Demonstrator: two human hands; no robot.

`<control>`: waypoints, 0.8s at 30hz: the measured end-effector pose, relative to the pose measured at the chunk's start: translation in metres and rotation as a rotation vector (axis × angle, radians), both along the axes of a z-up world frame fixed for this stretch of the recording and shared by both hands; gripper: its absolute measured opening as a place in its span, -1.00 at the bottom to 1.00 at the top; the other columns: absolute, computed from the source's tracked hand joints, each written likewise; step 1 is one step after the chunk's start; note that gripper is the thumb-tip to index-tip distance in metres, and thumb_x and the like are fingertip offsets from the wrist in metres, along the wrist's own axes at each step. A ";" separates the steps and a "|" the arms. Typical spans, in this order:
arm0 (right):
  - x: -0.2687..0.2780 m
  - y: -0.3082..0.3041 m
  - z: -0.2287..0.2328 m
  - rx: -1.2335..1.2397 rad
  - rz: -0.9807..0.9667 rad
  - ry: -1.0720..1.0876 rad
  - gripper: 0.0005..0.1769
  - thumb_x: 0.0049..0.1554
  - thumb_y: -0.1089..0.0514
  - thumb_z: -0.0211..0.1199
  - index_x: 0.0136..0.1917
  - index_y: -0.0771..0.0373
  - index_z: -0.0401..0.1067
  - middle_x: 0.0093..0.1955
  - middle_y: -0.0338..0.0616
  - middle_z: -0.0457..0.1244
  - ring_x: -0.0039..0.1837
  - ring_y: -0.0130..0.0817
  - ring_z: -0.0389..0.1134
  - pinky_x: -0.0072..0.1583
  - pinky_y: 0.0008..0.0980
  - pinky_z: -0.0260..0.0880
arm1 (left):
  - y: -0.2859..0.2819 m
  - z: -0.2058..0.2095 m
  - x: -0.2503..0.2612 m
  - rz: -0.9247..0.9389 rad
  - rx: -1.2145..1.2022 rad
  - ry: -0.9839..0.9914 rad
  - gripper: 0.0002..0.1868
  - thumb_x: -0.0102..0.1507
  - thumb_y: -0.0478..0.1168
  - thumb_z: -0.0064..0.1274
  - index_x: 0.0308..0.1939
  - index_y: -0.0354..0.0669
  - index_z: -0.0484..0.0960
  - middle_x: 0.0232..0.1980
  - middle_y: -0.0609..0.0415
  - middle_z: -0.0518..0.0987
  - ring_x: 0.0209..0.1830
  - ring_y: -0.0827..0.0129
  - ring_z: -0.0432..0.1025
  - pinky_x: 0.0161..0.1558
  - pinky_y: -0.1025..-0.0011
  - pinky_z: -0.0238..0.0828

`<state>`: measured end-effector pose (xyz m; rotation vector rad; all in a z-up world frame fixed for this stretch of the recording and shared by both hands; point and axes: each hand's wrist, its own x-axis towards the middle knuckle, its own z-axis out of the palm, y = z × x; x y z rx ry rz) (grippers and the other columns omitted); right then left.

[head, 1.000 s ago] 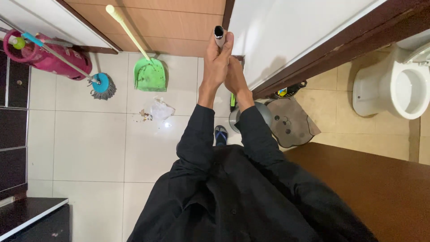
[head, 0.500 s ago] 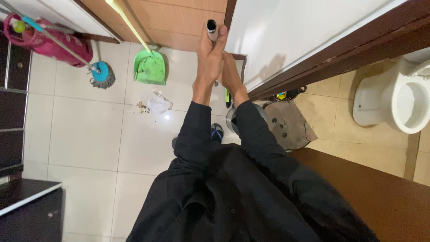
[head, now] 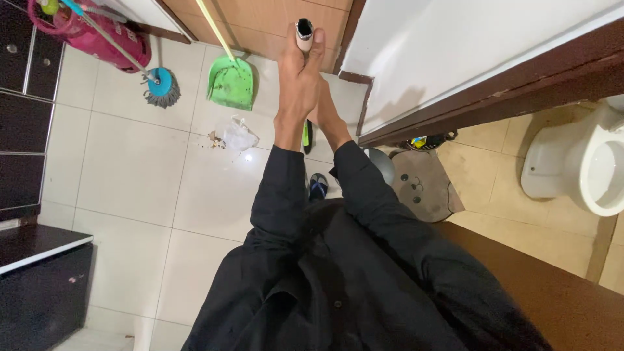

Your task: Repairing the end of a cleaning tool handle by wrapping it with paper and tape.

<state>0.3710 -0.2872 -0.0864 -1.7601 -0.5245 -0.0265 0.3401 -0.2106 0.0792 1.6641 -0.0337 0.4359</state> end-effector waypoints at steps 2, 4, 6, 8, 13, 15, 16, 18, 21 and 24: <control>0.005 0.003 -0.024 -0.012 -0.006 0.013 -0.48 0.09 0.15 0.40 0.23 0.39 0.31 0.17 0.19 0.35 0.23 0.05 0.39 0.21 -0.18 0.37 | 0.001 0.001 -0.001 -0.003 0.002 0.007 -0.61 0.48 0.09 -0.10 -0.08 -0.21 0.43 -0.39 0.17 0.42 -0.38 0.51 0.24 -0.31 0.41 0.28; 0.011 0.004 -0.037 -0.025 -0.016 0.023 -0.54 0.12 0.14 0.38 0.22 0.37 0.35 0.16 0.17 0.37 0.24 0.03 0.42 0.21 -0.20 0.39 | 0.001 0.002 0.001 -0.011 0.003 0.011 -0.61 0.48 0.09 -0.09 -0.09 -0.21 0.42 -0.40 0.16 0.43 -0.38 0.50 0.23 -0.31 0.41 0.27; 0.014 0.002 -0.043 -0.086 -0.031 -0.090 -0.55 0.08 0.15 0.40 0.17 0.40 0.37 0.10 0.20 0.37 0.20 0.07 0.41 0.17 -0.17 0.39 | 0.001 0.001 0.002 -0.031 -0.017 -0.038 -0.62 0.48 0.06 -0.07 -0.07 -0.22 0.44 -0.33 0.16 0.46 -0.33 0.52 0.27 -0.26 0.42 0.32; 0.015 -0.004 -0.042 -0.100 -0.043 -0.118 -0.58 0.11 0.16 0.39 0.17 0.39 0.39 0.10 0.21 0.38 0.20 0.08 0.41 0.17 -0.17 0.39 | -0.002 -0.002 0.005 -0.042 -0.013 -0.047 -0.63 0.49 0.06 -0.06 -0.08 -0.21 0.44 -0.32 0.16 0.45 -0.31 0.52 0.26 -0.25 0.42 0.33; 0.015 -0.015 0.013 -0.041 -0.072 -0.080 -0.65 0.16 0.18 0.32 0.17 0.39 0.40 0.10 0.21 0.38 0.18 0.08 0.41 0.17 -0.18 0.40 | -0.007 0.000 0.020 -0.128 -0.090 -0.072 -0.67 0.51 0.02 -0.04 -0.08 -0.20 0.43 -0.31 0.22 0.38 -0.28 0.53 0.22 -0.22 0.43 0.28; 0.015 -0.021 0.043 0.070 -0.077 0.030 -0.71 0.20 0.21 0.22 0.16 0.40 0.39 0.08 0.20 0.39 0.15 0.07 0.43 0.18 -0.19 0.40 | -0.009 -0.005 0.032 -0.133 -0.121 -0.140 -0.71 0.54 -0.04 -0.05 -0.05 -0.21 0.47 -0.25 0.23 0.38 -0.23 0.52 0.22 -0.15 0.43 0.28; 0.018 -0.024 0.051 0.071 -0.083 0.028 -0.71 0.20 0.21 0.22 0.16 0.40 0.39 0.08 0.20 0.39 0.15 0.07 0.43 0.18 -0.19 0.40 | -0.010 0.001 0.035 -0.140 -0.121 -0.142 -0.71 0.54 -0.04 -0.05 -0.05 -0.21 0.47 -0.25 0.23 0.38 -0.23 0.52 0.22 -0.15 0.43 0.28; 0.023 -0.029 0.068 0.110 -0.074 0.005 -0.64 0.17 0.24 0.21 0.21 0.43 0.34 0.09 0.28 0.35 0.12 0.19 0.35 0.19 -0.20 0.37 | -0.012 0.011 0.041 -0.156 -0.188 0.025 -0.75 0.48 -0.07 -0.08 -0.08 -0.19 0.48 -0.33 0.25 0.35 -0.35 0.57 0.19 -0.31 0.48 0.20; 0.051 -0.040 0.034 -0.073 -0.182 -0.021 -0.80 0.23 0.24 0.16 0.09 0.39 0.35 0.06 0.25 0.34 0.14 0.15 0.38 0.19 -0.18 0.37 | -0.016 -0.016 0.065 -0.179 -0.193 -0.134 -0.78 0.51 -0.12 -0.07 -0.04 -0.22 0.47 -0.23 0.25 0.39 -0.25 0.59 0.24 -0.19 0.48 0.27; 0.076 -0.049 -0.007 -0.268 -0.296 0.012 -0.84 0.19 0.34 0.04 0.06 0.37 0.32 0.03 0.23 0.29 0.11 0.20 0.24 0.18 -0.05 0.27 | -0.019 -0.033 0.081 -0.228 -0.252 -0.151 -0.82 0.50 -0.16 -0.08 0.01 -0.23 0.45 -0.15 0.24 0.45 -0.23 0.58 0.28 -0.17 0.47 0.30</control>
